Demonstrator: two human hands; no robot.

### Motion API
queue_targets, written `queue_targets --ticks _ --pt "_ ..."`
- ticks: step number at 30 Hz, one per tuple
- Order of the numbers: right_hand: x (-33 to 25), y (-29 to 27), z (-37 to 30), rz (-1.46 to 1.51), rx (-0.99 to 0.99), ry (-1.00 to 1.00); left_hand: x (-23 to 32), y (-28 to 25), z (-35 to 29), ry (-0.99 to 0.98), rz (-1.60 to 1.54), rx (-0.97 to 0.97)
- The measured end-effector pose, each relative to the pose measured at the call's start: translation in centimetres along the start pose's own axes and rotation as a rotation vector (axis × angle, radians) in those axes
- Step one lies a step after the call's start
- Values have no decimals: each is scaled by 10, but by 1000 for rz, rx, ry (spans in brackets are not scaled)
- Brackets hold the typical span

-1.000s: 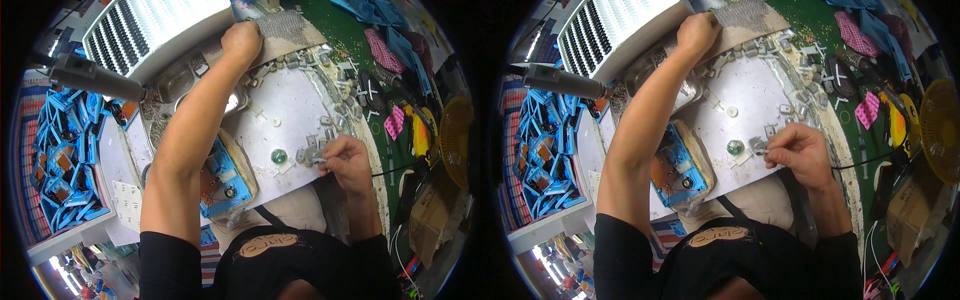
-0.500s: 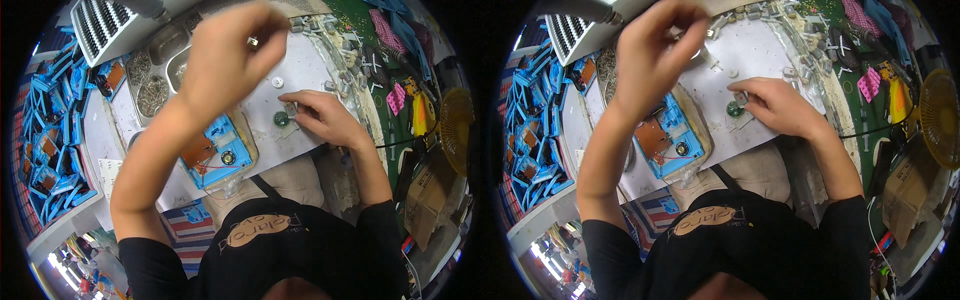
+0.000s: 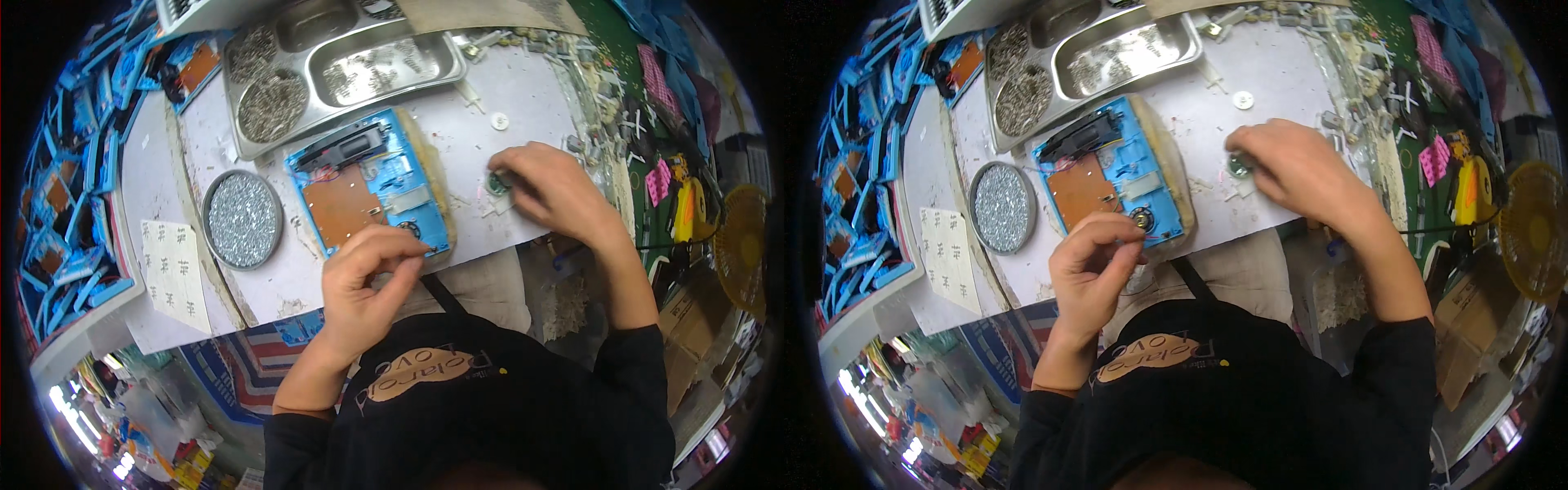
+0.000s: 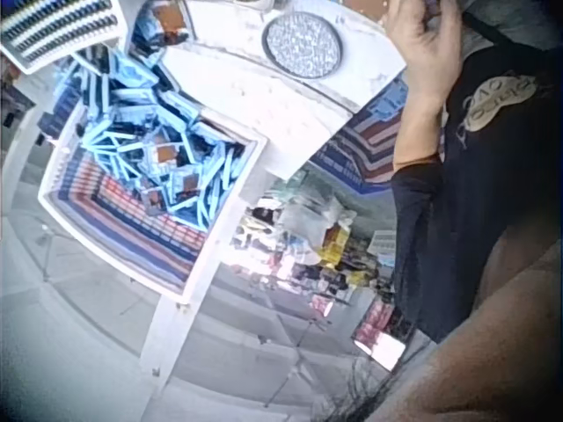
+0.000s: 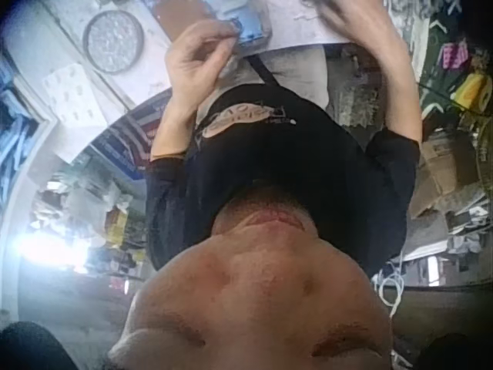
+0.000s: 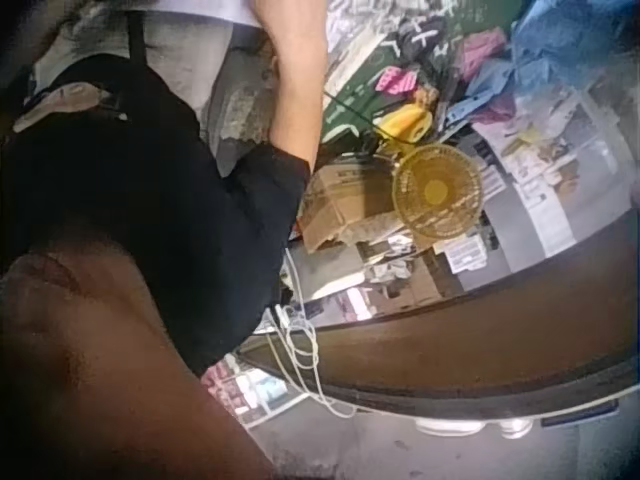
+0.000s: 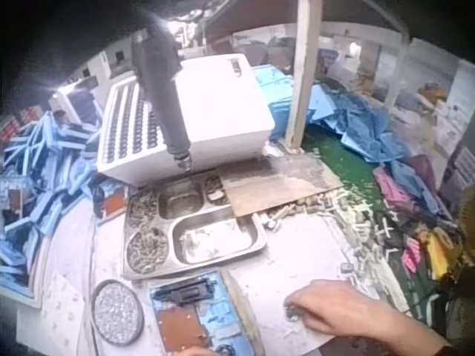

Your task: The recorder is assembling a small electronic device, installing a circuit board, motor, and plastic components into a casing, then soldering connections and securing the unit with screws.

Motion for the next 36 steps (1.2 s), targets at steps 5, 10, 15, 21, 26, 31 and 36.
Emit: queue_targets --ticks 5,10,15,21,26,31,36 --pt "-34 -3 -2 863 76 269 -8 3 -2 34 46 57" --pt "-75 33 10 1351 -104 286 -9 4 -2 20 -50 46" --pt "-75 41 17 1388 -163 271 -6 3 -1 26 -10 46" --pt "-79 36 16 1168 -146 303 -11 2 -3 50 9 60" --pt "-89 30 15 656 83 -83 -6 1 -5 144 -5 122" --pt "-88 9 31 308 183 -466 0 -9 -3 432 402 107" --pt "-96 4 21 294 191 -499 2 -13 -4 392 251 86"
Point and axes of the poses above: each hand's wrist, its own z-axis towards the middle knuckle, its own y-axis out of the palm, x = y × z, the point moved 3 cm from there along z, towards the middle knuckle
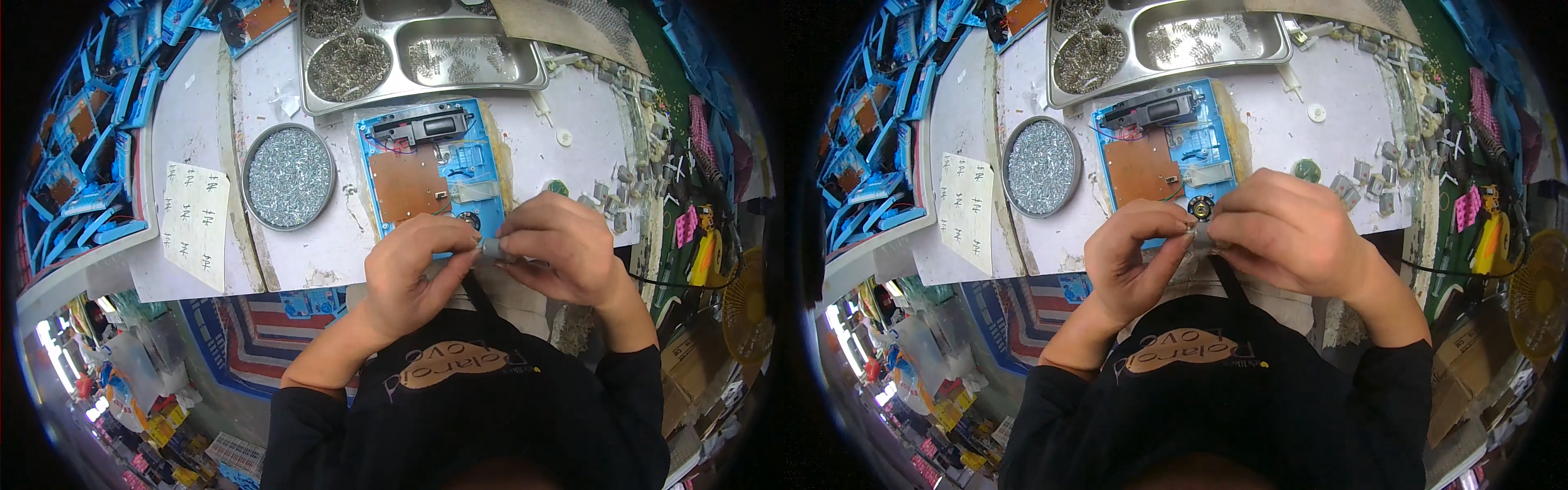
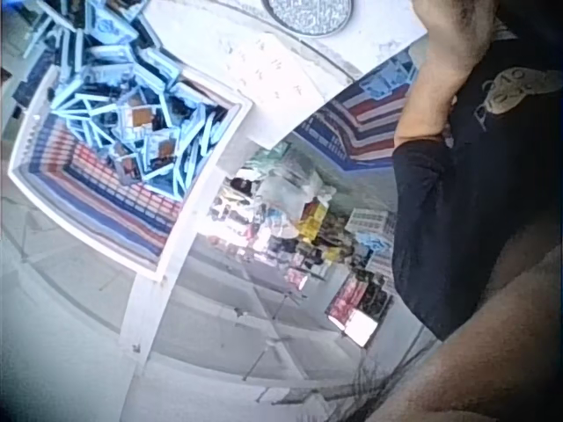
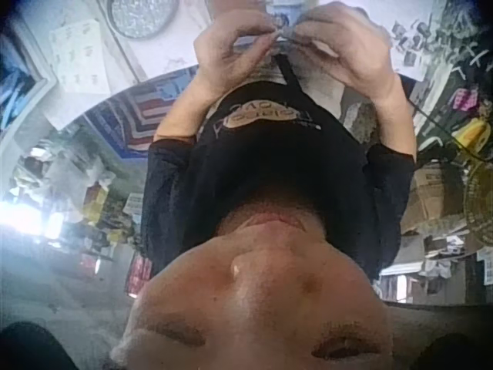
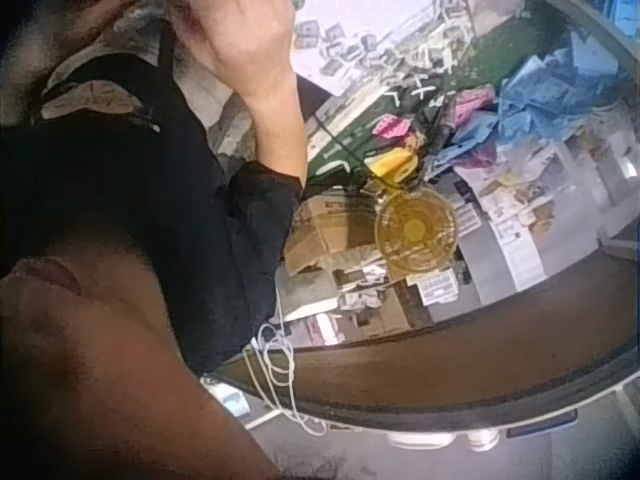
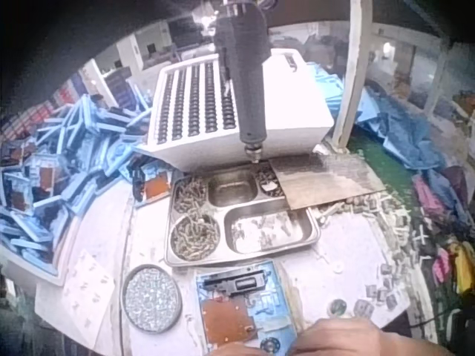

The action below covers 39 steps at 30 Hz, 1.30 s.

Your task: The recorder is assembling a small electronic device, installing a circuit board, motor, and plastic components into a casing, then soldering connections and securing the unit with screws.

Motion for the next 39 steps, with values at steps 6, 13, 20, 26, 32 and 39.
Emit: queue_targets --ticks 6,13,20,26,32,39 --pt "3 6 -8 -11 71 -93 2 2 0 -118 -62 -54" --pt "1 6 -13 -40 77 -131 4 6 3 61 102 -29" --pt "7 10 -25 -23 166 -49 -1 6 -2 2 71 16" --pt "22 -10 -30 -112 267 -1 -7 -10 25 -19 58 103" --pt "44 -22 -40 -65 460 254 -23 -10 76 265 821 10" --pt "59 -1 -23 -18 405 394 -30 -17 74 458 795 -53"
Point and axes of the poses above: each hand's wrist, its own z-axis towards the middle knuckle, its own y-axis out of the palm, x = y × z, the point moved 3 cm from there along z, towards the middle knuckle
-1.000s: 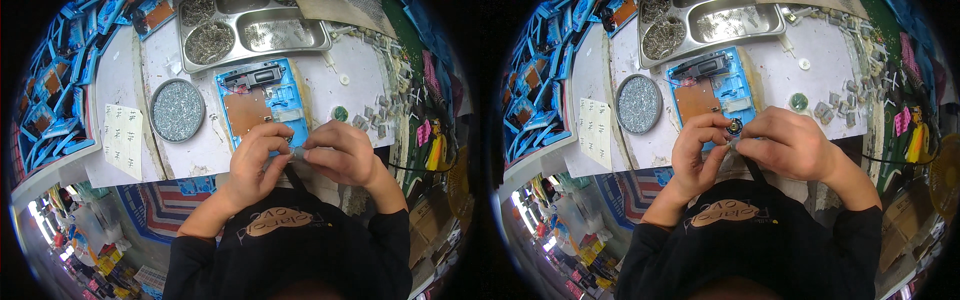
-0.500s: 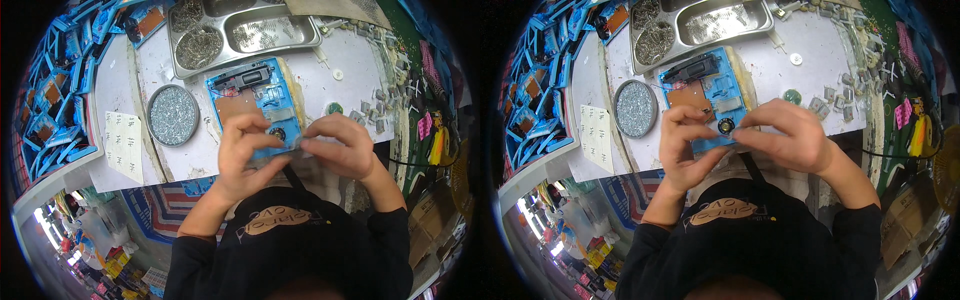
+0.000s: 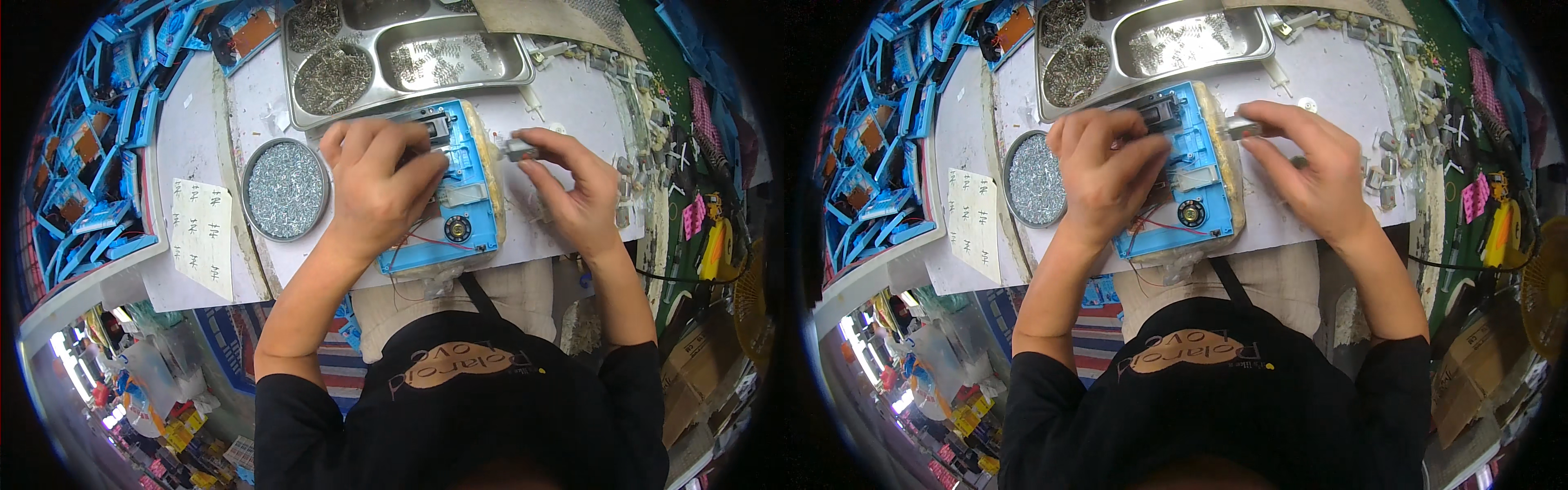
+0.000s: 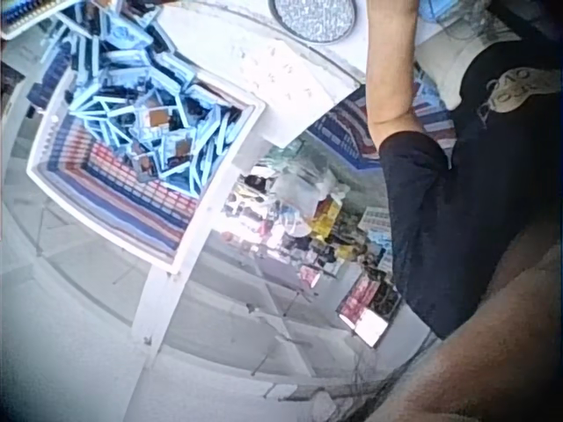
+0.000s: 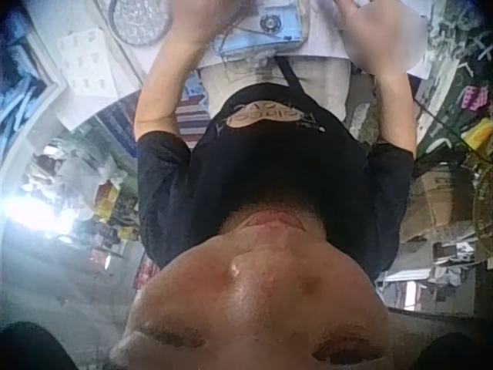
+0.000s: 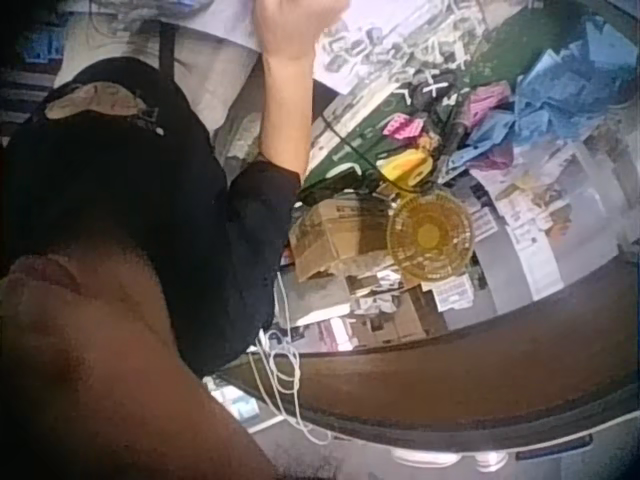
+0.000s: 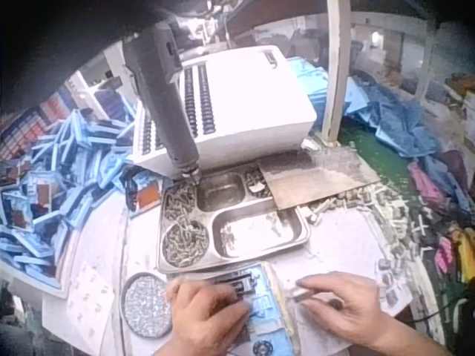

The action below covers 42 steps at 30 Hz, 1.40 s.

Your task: The recorder is assembling a small electronic device, installing a circuit board, motor, and plastic components into a casing, then soldering connections and securing the unit with screws.

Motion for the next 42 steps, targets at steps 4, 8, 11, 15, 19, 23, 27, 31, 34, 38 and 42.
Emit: queue_targets --ticks 4,8,11,15,19,23,27,31,34,38,42 --pt "-1 19 18 -148 -117 -190 3 -14 -34 -24 -11 -31" --pt "3 34 23 -183 -156 -155 5 -16 -40 -105 -122 2" --pt "4 41 25 -214 -183 -140 7 -10 -36 -147 -277 14" --pt "-1 41 31 -274 -238 -138 6 -3 -28 -216 -344 -8" --pt "-6 38 38 -358 -301 -157 7 2 -16 -324 -404 -48" --pt "-8 23 38 -340 -279 -168 9 6 -7 -352 -426 -78" --pt "4 -60 -8 -217 111 95 7 8 -13 -372 -422 -71" --pt "64 -196 -109 -15 719 406 9 5 -9 -415 -477 -61" --pt "73 -244 -141 522 905 573 6 7 -8 -440 -529 -105" --pt "108 -285 -143 493 955 455 5 9 -7 -473 -539 -128" --pt "93 -279 -116 212 918 372 4 10 -9 -533 -571 -135"
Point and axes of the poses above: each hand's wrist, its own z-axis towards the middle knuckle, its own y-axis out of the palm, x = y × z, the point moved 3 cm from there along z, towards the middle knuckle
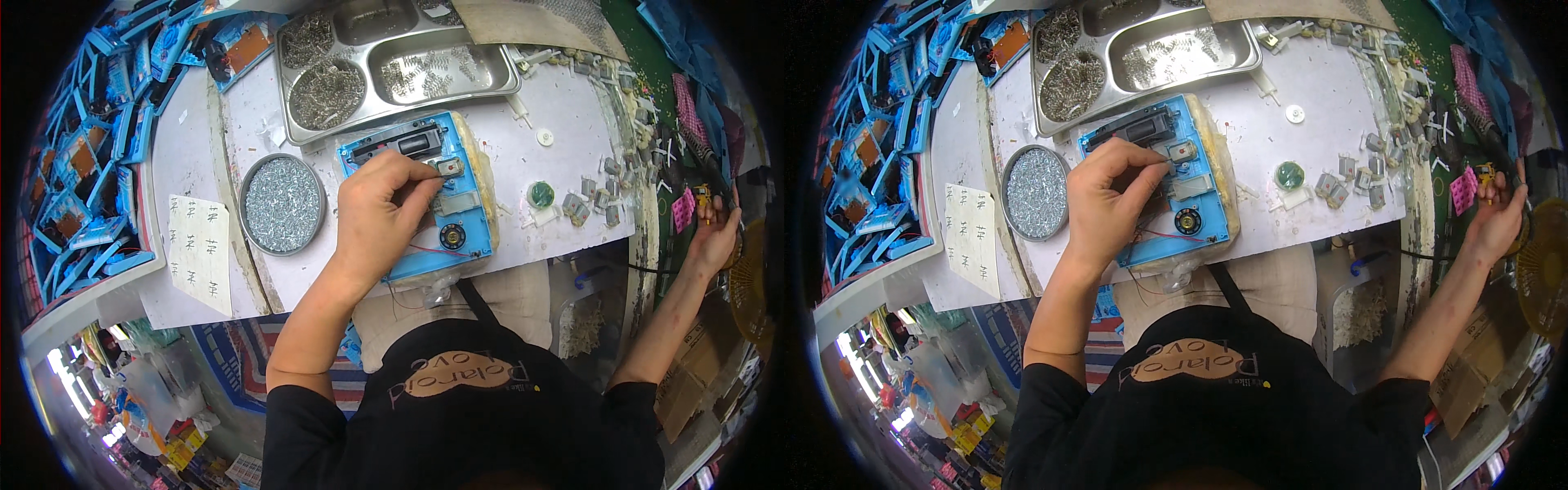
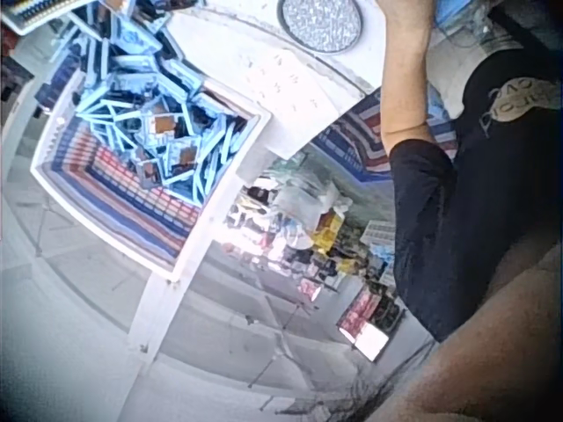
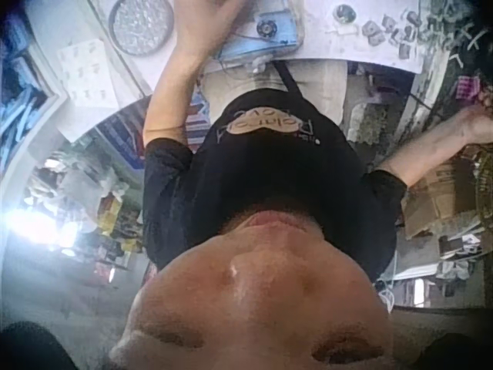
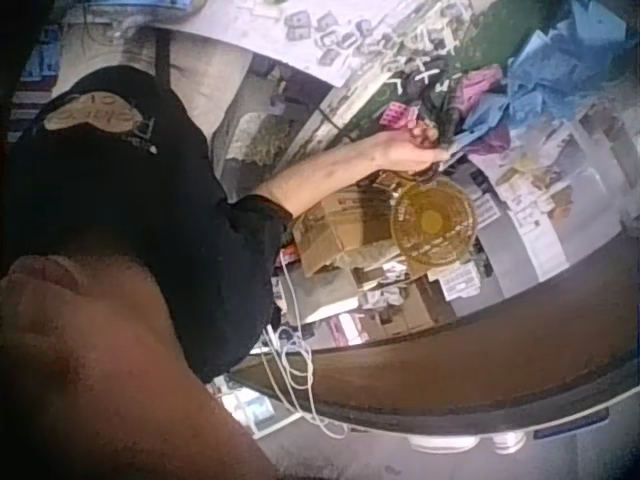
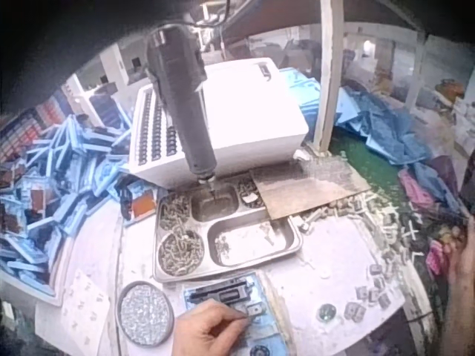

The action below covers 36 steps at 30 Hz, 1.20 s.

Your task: The recorder is assembling a small electronic device, installing a circuit board, motor, and plastic components into a casing, then soldering connections and securing the unit with screws.

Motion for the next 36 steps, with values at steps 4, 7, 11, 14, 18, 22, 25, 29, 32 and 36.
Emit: queue_targets --ticks 4,7,11,14,18,22,25,29,32,36 --pt "-39 -20 -37 -71 163 -88 0 -4 -3 -40 -23 37" --pt "-45 -51 -51 230 -178 -225 -1 -6 -4 -98 -86 60" --pt "-50 110 -137 351 -436 -146 -1 -4 -4 -126 -118 38" --pt "-43 233 -191 91 -721 -208 -4 -4 -3 -134 -184 42" --pt "-44 308 -208 -33 -949 -539 -7 -5 -1 -78 -206 59" --pt "-34 320 -212 40 -998 -382 -8 -8 -1 -32 -122 17" --pt "-30 322 -213 53 -991 -419 -6 -10 -1 -39 -124 -4" --pt "-29 321 -211 47 -995 -490 -4 -13 -1 -57 -67 -73" --pt "-25 311 -207 130 -878 -41 -10 -13 -4 -101 -92 -76" --pt "-33 317 -214 50 -1000 -355 -5 -9 -2 -86 -112 -32"
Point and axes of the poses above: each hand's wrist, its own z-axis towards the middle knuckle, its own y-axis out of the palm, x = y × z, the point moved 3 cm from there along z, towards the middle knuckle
